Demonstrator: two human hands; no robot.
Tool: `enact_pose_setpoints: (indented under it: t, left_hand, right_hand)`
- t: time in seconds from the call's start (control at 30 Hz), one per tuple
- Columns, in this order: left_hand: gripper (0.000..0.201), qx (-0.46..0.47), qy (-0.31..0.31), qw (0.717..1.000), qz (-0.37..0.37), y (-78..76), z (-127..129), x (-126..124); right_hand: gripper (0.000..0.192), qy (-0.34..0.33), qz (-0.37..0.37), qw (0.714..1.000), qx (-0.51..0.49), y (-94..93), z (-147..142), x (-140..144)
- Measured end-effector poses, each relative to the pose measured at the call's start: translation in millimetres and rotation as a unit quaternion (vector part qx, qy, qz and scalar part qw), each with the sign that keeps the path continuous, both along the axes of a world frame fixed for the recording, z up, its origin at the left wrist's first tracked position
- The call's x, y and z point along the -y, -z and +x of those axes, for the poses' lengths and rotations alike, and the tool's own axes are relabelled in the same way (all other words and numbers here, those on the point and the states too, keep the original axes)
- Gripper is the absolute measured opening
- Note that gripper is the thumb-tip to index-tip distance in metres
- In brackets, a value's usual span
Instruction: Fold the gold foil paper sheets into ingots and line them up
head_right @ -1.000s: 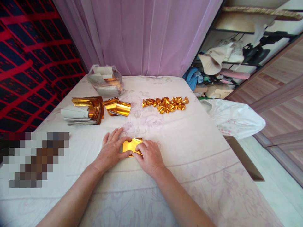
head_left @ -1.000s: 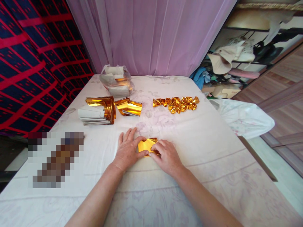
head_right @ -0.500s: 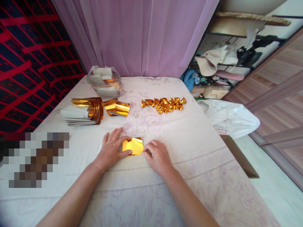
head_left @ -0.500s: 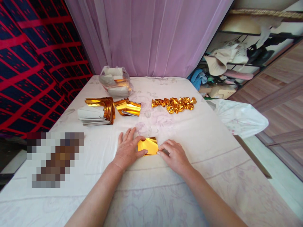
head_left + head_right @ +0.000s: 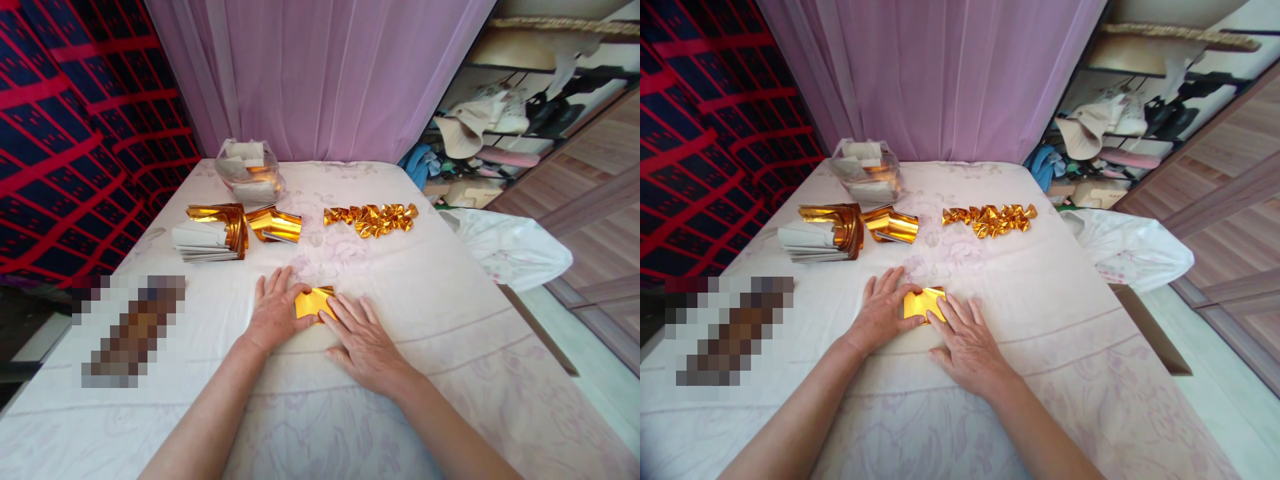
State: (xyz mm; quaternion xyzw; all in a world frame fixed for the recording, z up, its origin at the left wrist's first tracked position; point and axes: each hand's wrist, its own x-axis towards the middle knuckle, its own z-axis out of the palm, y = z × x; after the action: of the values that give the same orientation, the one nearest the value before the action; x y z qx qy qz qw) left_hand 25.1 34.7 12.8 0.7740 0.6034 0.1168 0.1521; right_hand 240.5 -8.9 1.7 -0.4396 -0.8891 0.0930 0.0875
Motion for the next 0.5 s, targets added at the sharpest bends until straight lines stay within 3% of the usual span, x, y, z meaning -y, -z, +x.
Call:
enact_pose_setpoints:
  t: [0.5]
  left_hand:
    - [0.055,-0.021,-0.038,0.999,0.001,-2.2,11,10]
  right_hand:
    - [0.058,0.021,0.006,1.0,-0.017,0.6,6,6]
